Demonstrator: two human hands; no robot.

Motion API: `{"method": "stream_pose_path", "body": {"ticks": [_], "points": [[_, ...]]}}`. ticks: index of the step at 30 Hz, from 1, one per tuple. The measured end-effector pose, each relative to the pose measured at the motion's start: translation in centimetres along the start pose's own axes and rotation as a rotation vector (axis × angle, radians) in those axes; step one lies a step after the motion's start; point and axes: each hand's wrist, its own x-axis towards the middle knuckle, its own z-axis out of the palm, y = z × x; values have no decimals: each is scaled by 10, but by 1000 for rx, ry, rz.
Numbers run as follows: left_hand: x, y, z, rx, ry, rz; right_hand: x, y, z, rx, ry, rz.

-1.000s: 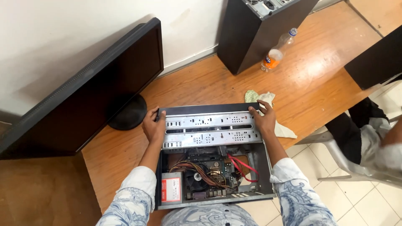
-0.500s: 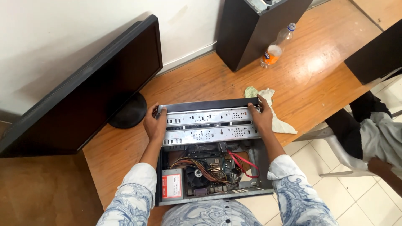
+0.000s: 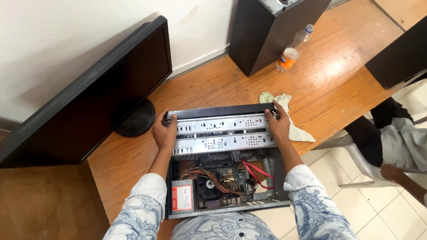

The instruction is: The person cleans and assembles the internal components of a computer case and then wipes down the exterior.

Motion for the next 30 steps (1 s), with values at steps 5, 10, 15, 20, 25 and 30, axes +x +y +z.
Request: {"method": "stream_pose_path", "body": {"ticks": [5, 10, 15, 20, 25, 30], "points": [[-1, 8, -4, 3, -29, -77, -1, -8, -3, 168, -19, 104], [7, -22, 4, -162, -44, 6, 5, 3, -3, 221, -4, 82], [3, -11, 3, -44, -20, 5, 8, 13, -2, 340, -25, 66], [-3, 5, 0, 179, 7, 75, 11, 24, 4, 329, 1, 86], [-7, -2, 1, 147, -17, 74, 10, 45, 9, 257, -3, 50], [-8, -6, 5, 379, -60, 255, -24, 41, -1, -116, 99, -165]]}}
